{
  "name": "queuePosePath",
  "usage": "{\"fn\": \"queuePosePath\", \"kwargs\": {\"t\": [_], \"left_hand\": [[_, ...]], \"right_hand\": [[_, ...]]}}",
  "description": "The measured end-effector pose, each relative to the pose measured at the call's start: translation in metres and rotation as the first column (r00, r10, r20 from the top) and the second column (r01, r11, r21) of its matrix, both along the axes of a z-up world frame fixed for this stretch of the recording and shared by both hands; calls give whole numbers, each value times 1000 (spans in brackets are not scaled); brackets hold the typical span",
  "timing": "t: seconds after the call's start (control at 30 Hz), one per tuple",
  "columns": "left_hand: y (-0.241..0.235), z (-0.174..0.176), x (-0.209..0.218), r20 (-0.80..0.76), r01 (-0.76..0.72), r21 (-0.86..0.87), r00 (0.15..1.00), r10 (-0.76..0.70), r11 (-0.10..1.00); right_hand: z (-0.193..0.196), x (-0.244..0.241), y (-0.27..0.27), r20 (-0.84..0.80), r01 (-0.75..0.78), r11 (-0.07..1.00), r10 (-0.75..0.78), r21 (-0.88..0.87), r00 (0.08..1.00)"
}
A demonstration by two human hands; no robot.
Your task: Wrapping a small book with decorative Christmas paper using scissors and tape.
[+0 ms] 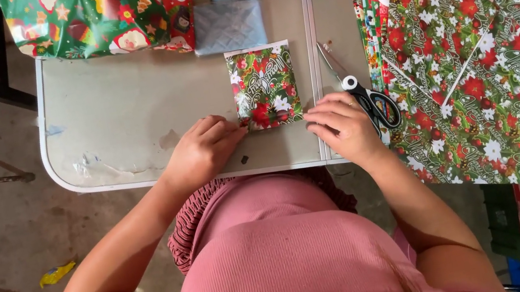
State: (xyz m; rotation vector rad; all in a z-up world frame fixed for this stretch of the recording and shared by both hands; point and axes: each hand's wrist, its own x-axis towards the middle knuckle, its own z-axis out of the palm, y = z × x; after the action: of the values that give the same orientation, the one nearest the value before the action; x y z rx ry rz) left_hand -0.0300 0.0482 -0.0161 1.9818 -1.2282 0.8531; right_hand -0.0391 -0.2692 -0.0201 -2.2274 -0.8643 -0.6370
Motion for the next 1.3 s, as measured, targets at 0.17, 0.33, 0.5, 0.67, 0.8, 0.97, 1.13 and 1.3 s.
{"fn": "queuePosePath", "kwargs": {"t": [0.17,0.33,0.5,0.67,0.8,0.97,1.13,1.3], "left_hand": [[0,-1,-1,0,-3,1,1000,3,1000],[2,-1,-2,-6,6,10,1000,-6,1000],[1,3,-2,-28,16,5,999,-16,1000],[1,-3,-1,-22,-8,-10,1000,8,1000],[1,-3,-2,22,-66,-22,998,66,998],[5,-8,-6,41,-176,17,984,175,984],[4,-16,-5,27,-302,67,953,301,951],[-15,3,-12,73,-375,196,927,368,906]], "right_hand": [[0,-9,-10,-228,24,993,4,120,974],[10,-13,-17,-449,102,959,29,265,893],[23,-9,9,-182,-13,1000,15,13,983],[8,7,27,178,-56,984,87,-171,980],[1,11,24,259,-94,977,142,-192,955],[-9,12,24,279,-101,979,148,-176,949],[-4,10,31,290,-96,985,135,-144,948],[-10,10,28,246,-106,984,138,-141,959]]}}
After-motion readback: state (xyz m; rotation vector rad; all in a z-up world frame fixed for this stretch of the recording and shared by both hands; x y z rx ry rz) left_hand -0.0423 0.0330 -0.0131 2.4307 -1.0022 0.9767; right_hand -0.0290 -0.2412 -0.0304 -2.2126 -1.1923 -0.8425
